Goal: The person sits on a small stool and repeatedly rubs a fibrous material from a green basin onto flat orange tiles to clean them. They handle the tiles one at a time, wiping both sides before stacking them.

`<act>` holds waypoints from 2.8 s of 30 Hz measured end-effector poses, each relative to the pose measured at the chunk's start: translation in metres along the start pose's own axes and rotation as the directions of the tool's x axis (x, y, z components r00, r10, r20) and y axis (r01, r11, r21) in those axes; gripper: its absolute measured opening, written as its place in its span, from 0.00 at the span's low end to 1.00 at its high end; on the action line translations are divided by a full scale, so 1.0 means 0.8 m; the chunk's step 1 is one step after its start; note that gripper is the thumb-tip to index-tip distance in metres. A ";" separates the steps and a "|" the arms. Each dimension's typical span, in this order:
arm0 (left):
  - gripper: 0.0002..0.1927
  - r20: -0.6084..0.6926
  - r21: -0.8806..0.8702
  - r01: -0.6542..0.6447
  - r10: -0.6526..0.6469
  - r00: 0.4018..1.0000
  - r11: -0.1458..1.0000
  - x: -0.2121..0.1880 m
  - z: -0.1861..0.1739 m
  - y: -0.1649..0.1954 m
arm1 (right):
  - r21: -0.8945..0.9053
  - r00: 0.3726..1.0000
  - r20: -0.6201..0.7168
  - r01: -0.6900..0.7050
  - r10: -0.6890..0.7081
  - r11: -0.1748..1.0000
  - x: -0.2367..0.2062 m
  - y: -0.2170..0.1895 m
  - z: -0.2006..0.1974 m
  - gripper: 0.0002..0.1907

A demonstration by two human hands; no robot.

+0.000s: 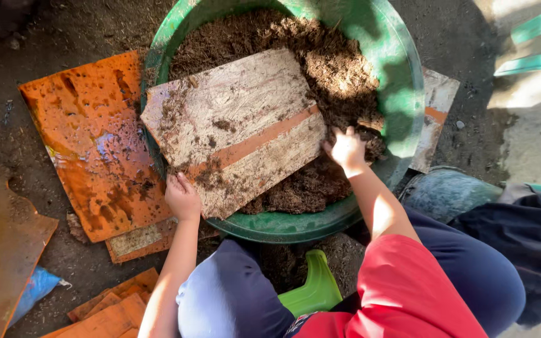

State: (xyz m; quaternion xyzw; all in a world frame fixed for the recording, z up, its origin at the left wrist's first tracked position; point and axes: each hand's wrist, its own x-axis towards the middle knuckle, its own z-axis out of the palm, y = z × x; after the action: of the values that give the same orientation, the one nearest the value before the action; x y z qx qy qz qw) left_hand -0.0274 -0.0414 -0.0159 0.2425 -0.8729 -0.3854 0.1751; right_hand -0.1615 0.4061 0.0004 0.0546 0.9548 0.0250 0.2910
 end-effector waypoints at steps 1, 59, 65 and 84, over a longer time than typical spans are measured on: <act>0.27 0.002 0.034 0.013 -0.013 1.000 0.999 0.000 0.001 0.000 | 0.009 0.997 -0.063 0.046 -0.045 0.999 -0.008 0.001 0.009 0.40; 0.26 0.070 0.216 0.129 -0.147 0.987 0.968 0.006 0.006 0.015 | 0.434 0.828 -0.509 0.484 -0.236 0.760 0.028 -0.420 -0.067 0.28; 0.27 0.104 0.179 0.167 -0.188 0.977 0.970 0.008 0.004 0.022 | 0.366 0.531 -0.683 0.843 -0.501 0.395 0.023 -0.458 -0.092 0.24; 0.27 -0.042 -0.054 -0.046 0.043 0.998 0.998 0.003 0.002 0.022 | 0.022 0.277 -0.453 0.954 -0.847 0.300 -0.045 -0.389 -0.044 0.23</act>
State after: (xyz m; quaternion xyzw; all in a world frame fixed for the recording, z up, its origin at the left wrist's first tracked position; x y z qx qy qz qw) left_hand -0.0355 -0.0317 -0.0029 0.2259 -0.8636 -0.4001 0.2078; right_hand -0.1795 0.0923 0.0251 -0.4663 0.8378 -0.2773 0.0616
